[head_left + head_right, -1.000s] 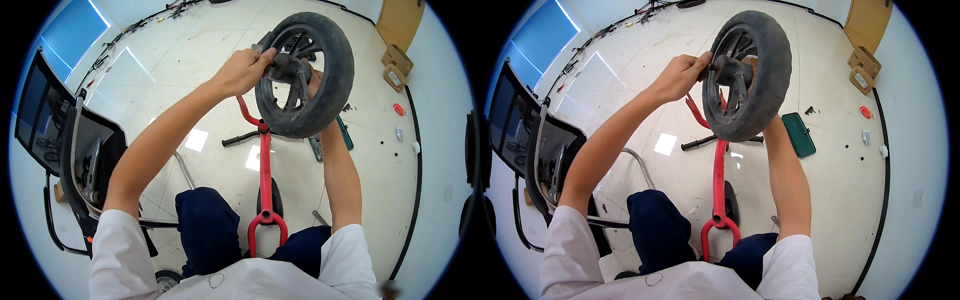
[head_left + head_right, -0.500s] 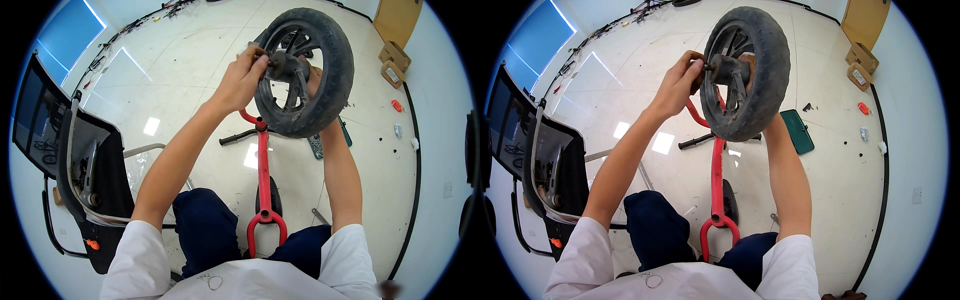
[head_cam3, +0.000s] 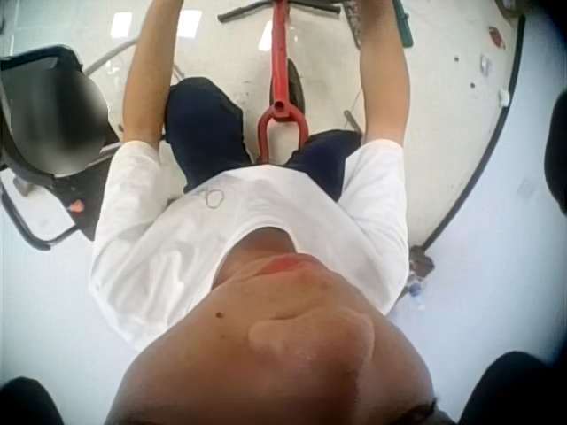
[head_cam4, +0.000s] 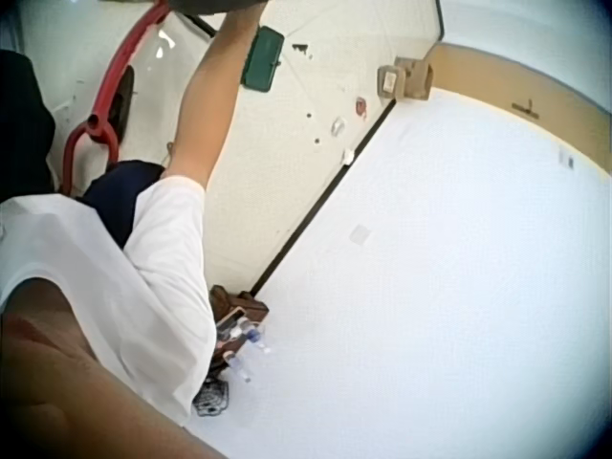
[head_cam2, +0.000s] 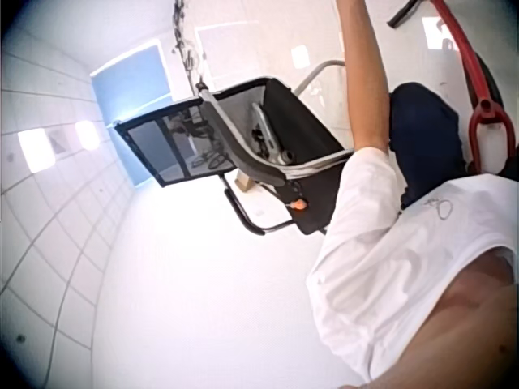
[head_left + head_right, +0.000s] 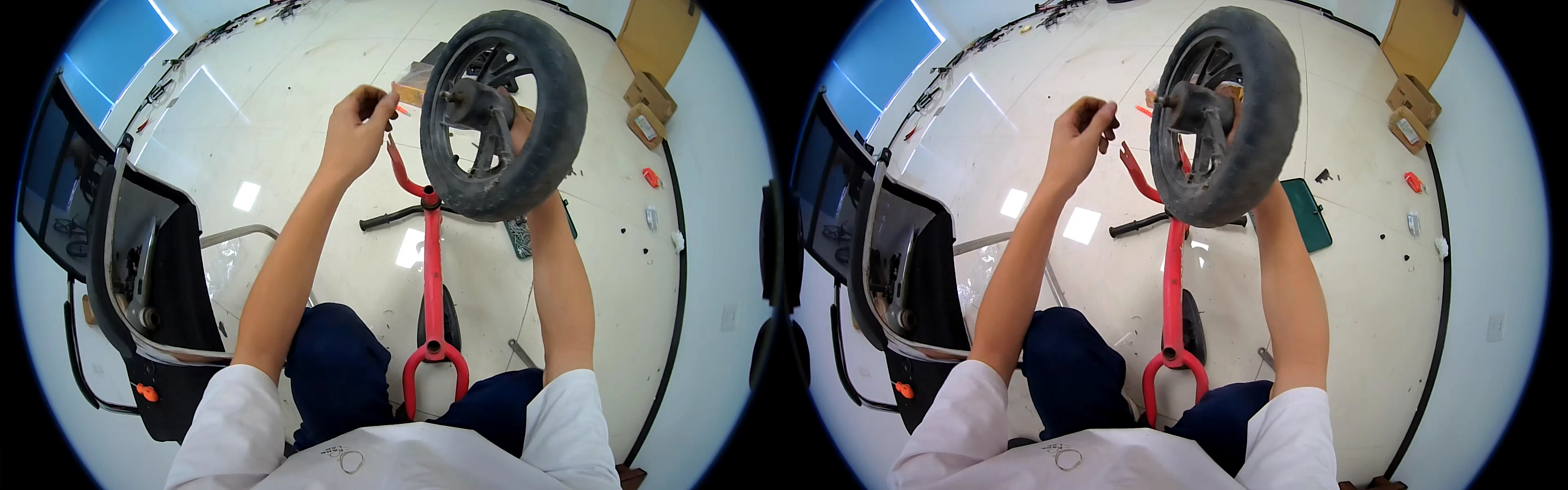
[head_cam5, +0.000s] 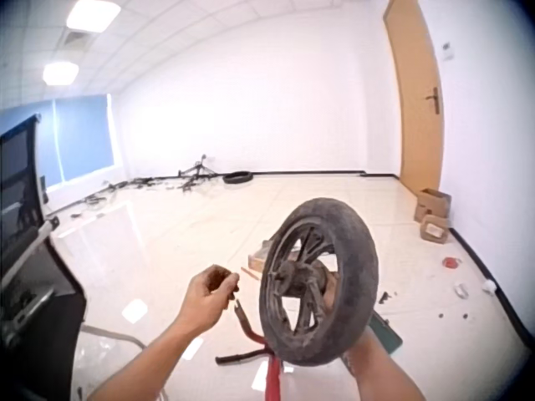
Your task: The person assembles a pink scooter by attaching a wheel to the front fork. They insert the axle, add washers and nuts, and tighten them by hand. The person then places the scooter frame on the floor and sets the wheel aside.
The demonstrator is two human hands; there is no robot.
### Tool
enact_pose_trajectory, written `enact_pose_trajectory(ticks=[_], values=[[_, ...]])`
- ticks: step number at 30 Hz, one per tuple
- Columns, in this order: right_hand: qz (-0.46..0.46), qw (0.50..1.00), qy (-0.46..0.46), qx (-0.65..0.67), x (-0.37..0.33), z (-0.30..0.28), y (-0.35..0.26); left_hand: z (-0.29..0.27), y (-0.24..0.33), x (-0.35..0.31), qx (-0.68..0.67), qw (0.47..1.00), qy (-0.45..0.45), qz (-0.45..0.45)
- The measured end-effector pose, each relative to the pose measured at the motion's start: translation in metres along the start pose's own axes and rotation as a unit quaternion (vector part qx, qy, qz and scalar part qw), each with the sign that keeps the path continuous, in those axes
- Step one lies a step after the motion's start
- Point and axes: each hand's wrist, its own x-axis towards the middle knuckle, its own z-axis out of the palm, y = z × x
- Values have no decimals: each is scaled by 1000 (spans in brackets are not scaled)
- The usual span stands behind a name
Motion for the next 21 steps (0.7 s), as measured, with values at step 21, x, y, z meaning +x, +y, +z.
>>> enact_pose_trajectory(ticks=[21], values=[[-88, 936, -66, -333, 13, 66, -7, -34, -85, 3, 142, 985, -95, 19]])
